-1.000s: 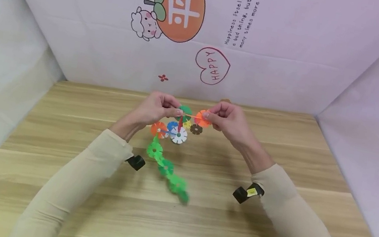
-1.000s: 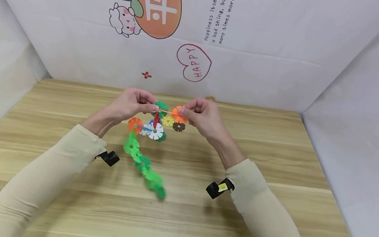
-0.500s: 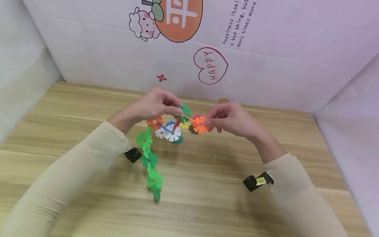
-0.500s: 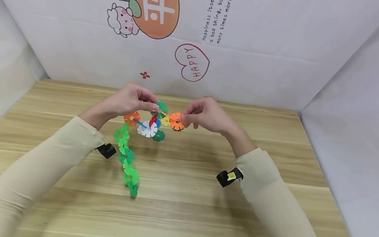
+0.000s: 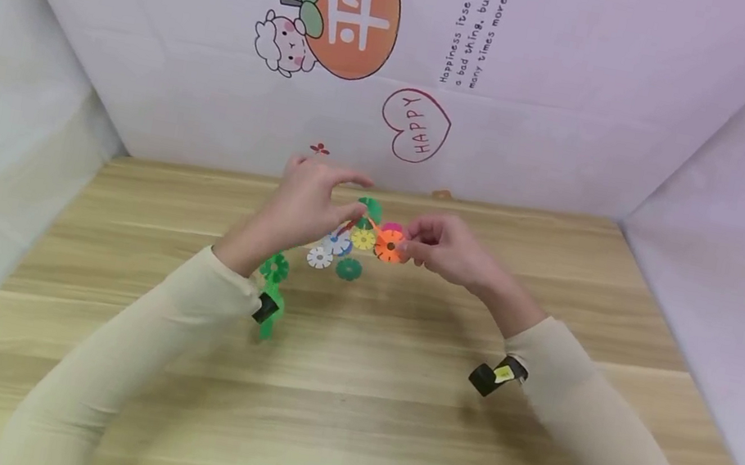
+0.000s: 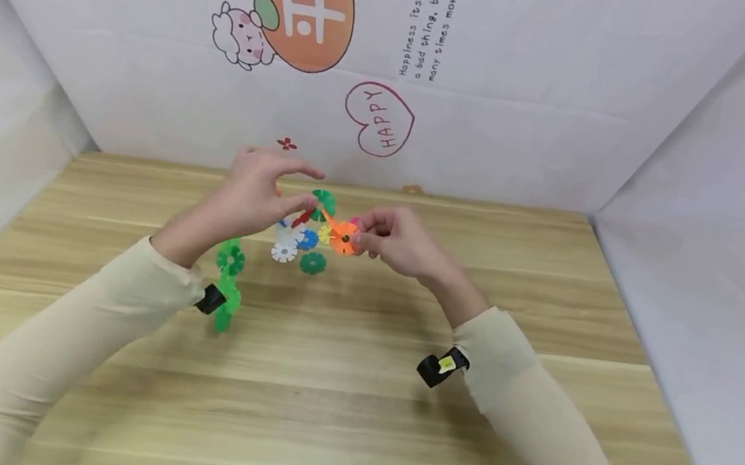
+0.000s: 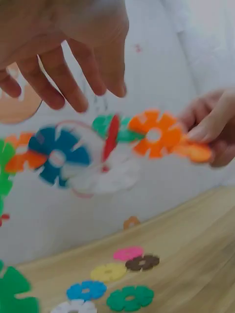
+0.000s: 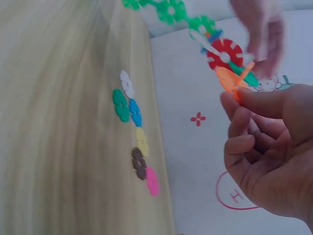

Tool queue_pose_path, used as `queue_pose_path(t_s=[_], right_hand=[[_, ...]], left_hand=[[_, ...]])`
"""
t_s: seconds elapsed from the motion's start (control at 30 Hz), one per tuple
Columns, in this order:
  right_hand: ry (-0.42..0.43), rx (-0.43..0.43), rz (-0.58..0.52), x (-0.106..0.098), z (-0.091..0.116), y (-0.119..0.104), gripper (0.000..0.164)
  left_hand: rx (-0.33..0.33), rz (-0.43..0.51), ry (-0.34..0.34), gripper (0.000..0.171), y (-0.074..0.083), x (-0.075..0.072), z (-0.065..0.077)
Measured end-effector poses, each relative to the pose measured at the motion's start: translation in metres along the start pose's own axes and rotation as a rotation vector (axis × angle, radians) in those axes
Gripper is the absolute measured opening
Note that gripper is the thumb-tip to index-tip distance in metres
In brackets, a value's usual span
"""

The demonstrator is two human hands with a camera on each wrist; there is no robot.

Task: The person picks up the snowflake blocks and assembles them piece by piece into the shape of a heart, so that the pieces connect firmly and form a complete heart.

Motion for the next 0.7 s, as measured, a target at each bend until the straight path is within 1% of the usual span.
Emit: queue_pose_path(t_s=[0.03, 0.07, 0.1, 0.17, 0.2, 0.23, 0.27, 0.3, 0.37, 0.4, 0.5, 0.57, 0.63, 0.7], right_hand=[[0.016, 0.002, -0.020, 0.002, 0.000, 0.002, 0.008], [0.034, 0.004, -0.045, 0.003, 0.000, 0.004, 0.009], [0.050, 0.004, -0.070, 0.005, 0.000, 0.007, 0.011], [0.084, -0.005, -0.115, 0.007, -0.001, 0.011, 0.013], [0.102, -0.008, -0.142, 0.009, -0.001, 0.013, 0.013], [0.119, -0.011, -0.171, 0.010, -0.001, 0.015, 0.013], [0.138, -0.016, -0.195, 0.011, -0.002, 0.017, 0.013], [0.157, -0.017, -0.217, 0.012, -0.002, 0.019, 0.012], [0.198, -0.023, -0.256, 0.014, -0.004, 0.022, 0.010], [0.218, -0.023, -0.278, 0.015, -0.005, 0.023, 0.010], [0.270, -0.030, -0.335, 0.018, -0.010, 0.027, 0.010], [0.297, -0.030, -0.373, 0.019, -0.013, 0.030, 0.011], [0.312, -0.026, -0.419, 0.021, -0.015, 0.032, 0.013], [0.324, -0.022, -0.457, 0.023, -0.017, 0.034, 0.013]], left_hand=[[0.055, -0.024, 0.070, 0.028, 0.007, -0.004, 0.004], [0.112, -0.019, 0.132, 0.027, 0.013, -0.006, 0.009], [0.166, 0.007, 0.181, 0.024, 0.020, -0.008, 0.014], [0.256, 0.100, 0.234, 0.019, 0.029, -0.006, 0.027], [0.289, 0.151, 0.241, 0.017, 0.032, -0.003, 0.033], [0.300, 0.196, 0.230, 0.015, 0.034, 0.002, 0.040], [0.291, 0.229, 0.206, 0.014, 0.034, 0.007, 0.046], [0.266, 0.253, 0.168, 0.013, 0.032, 0.014, 0.052], [0.188, 0.267, 0.080, 0.012, 0.024, 0.031, 0.060], [0.133, 0.258, 0.029, 0.012, 0.019, 0.039, 0.063], [-0.026, 0.173, -0.116, 0.017, -0.002, 0.064, 0.067], [-0.106, 0.106, -0.179, 0.022, -0.016, 0.077, 0.066], [-0.154, 0.034, -0.207, 0.025, -0.028, 0.086, 0.063], [-0.170, -0.036, -0.215, 0.026, -0.037, 0.092, 0.058]])
Point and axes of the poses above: each hand's wrist, its own z-axis away from the middle knuckle, its own x-axis out of the palm, y = z × x, the point moved 5 cm from there along -z, towards the middle knuckle, and after that the axes turned 5 degrees about y, right-handed, at the moved point
